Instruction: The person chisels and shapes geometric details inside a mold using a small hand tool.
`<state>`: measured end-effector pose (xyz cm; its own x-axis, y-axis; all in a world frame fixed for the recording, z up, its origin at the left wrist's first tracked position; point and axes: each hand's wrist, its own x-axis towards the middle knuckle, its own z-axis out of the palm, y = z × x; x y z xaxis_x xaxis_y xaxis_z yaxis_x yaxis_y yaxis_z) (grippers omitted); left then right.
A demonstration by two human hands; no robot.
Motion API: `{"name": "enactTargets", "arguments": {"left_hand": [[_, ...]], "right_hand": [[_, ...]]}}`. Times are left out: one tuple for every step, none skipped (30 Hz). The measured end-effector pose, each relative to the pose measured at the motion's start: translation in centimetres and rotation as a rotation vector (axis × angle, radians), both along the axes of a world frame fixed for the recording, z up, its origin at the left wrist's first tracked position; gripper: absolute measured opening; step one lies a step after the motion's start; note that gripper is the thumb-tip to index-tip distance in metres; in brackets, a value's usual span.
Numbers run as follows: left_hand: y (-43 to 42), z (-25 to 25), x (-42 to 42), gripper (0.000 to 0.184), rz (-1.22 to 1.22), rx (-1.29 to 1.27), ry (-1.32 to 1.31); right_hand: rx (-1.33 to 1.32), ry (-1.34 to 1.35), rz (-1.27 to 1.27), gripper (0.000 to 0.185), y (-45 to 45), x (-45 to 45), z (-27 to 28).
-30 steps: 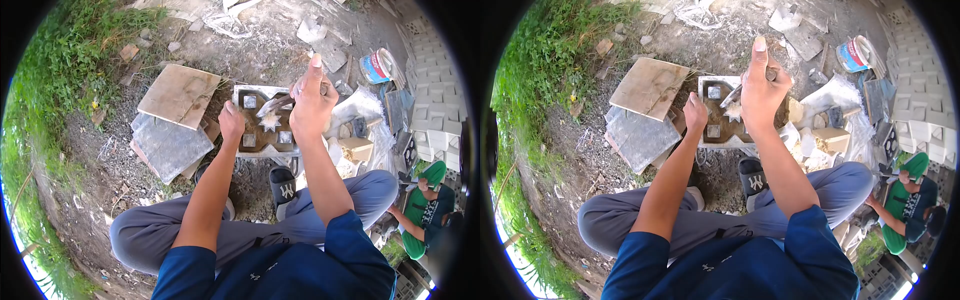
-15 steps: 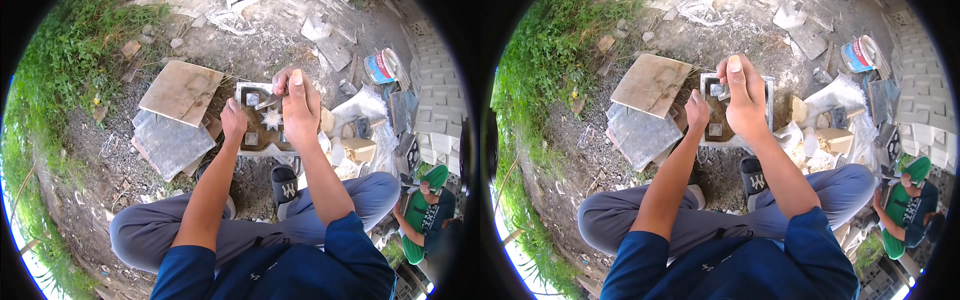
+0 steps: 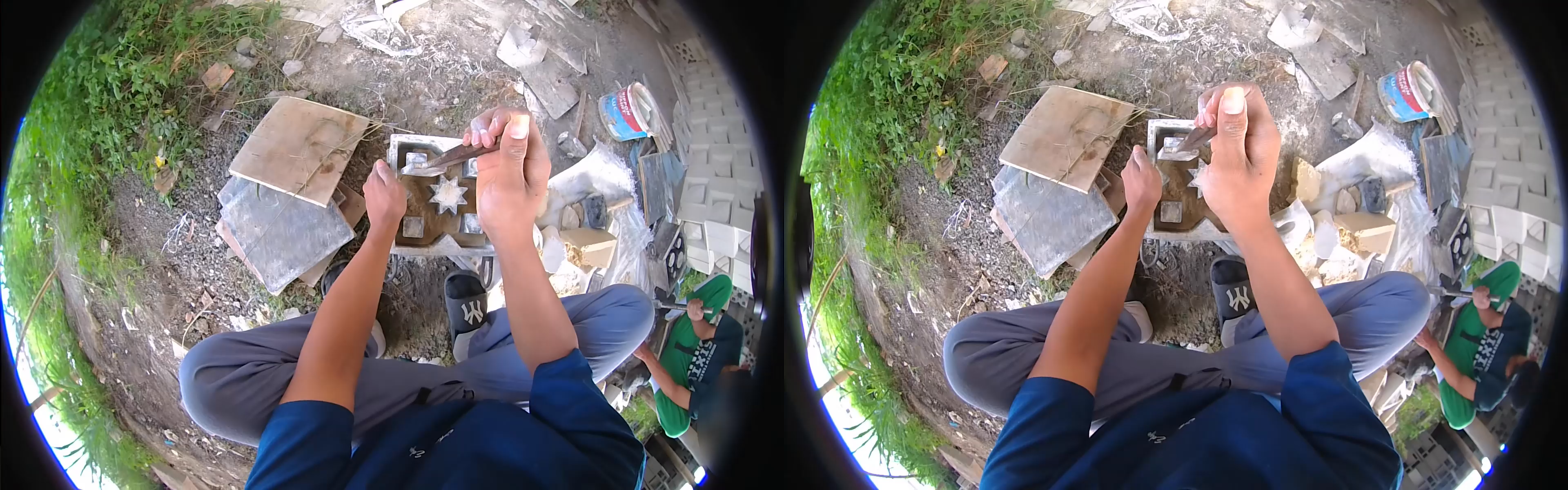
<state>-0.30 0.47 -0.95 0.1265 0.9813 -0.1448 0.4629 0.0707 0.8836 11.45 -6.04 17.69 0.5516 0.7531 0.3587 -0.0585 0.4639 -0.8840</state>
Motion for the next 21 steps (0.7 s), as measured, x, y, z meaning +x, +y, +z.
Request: {"name": "enactTargets", "arguments": {"left_hand": [[0.1,0.1,0.1,0.053,-0.003,0.009,0.003],[0.1,0.2,0.1,0.053,-0.002,0.008,0.003],[0.1,0.1,0.1,0.053,0.003,0.018,-0.001],[0.1,0.1,0.2,0.053,0.007,0.028,-0.005],[0.0,0.0,0.2,0.053,0.005,0.028,-0.007],[0.1,0.0,0.2,0.053,0.003,0.007,-0.003],[0.2,0.0,0.2,0.053,0.004,-0.013,0.002],[0.2,-0.1,0.1,0.053,0.006,-0.012,0.002],[0.2,-0.1,0.1,0.053,-0.004,-0.006,0.001],[0.1,0.0,0.0,0.053,-0.013,0.000,0.000],[0.2,0.0,0.1,0.053,-0.012,-0.001,0.001],[0.2,-0.1,0.1,0.053,-0.006,0.014,-0.002],[0.2,-0.2,0.1,0.053,0.000,0.028,-0.004],[0.2,-0.3,0.1,0.053,0.000,0.027,-0.003],[0.2,-0.3,0.1,0.053,-0.004,0.031,-0.012],[0.2,-0.3,0.1,0.053,-0.007,0.034,-0.021],[0.1,-0.2,0.1,0.053,-0.007,0.034,-0.019],[0.1,0.2,0.2,0.053,-0.001,0.012,-0.011],[0.0,0.2,0.2,0.053,0.004,-0.010,-0.002],[0.0,0.3,0.0,0.053,0.003,-0.009,0.000],[0.0,0.1,-0.1,0.053,-0.002,-0.001,0.012]], "right_hand": [[-0.014,-0.022,-0.024,0.032,0.0,0.0,0.1],[-0.015,-0.022,-0.024,0.032,0.0,0.0,0.3],[-0.016,-0.036,-0.042,0.032,0.1,-0.1,0.4],[-0.017,-0.051,-0.060,0.032,0.1,-0.1,0.5],[-0.017,-0.053,-0.063,0.032,0.1,0.1,0.3],[-0.029,-0.047,-0.052,0.032,0.2,0.4,0.1],[-0.039,-0.040,-0.038,0.032,0.3,0.6,0.0],[-0.038,-0.040,-0.036,0.032,0.3,0.6,-0.1],[-0.060,-0.031,-0.037,0.032,0.3,0.6,0.0],[-0.083,-0.021,-0.038,0.032,0.2,0.5,0.1],[-0.084,-0.020,-0.037,0.032,0.3,0.4,0.3],[-0.102,-0.041,-0.044,0.033,0.3,0.1,0.4],[-0.120,-0.061,-0.052,0.033,0.4,-0.1,0.4],[-0.121,-0.059,-0.052,0.033,0.5,-0.2,0.3],[-0.117,-0.075,-0.081,0.034,0.7,-0.3,0.0],[-0.113,-0.090,-0.110,0.036,0.8,-0.3,-0.3],[-0.113,-0.088,-0.110,0.036,0.8,-0.3,-0.5],[-0.098,-0.106,-0.104,0.036,0.8,-0.3,-0.8],[-0.082,-0.124,-0.098,0.036,0.7,-0.3,-1.3],[-0.081,-0.123,-0.099,0.036,0.5,-0.1,-3.3],[-0.056,-0.096,-0.049,0.036,0.5,0.3,-6.5]]}}
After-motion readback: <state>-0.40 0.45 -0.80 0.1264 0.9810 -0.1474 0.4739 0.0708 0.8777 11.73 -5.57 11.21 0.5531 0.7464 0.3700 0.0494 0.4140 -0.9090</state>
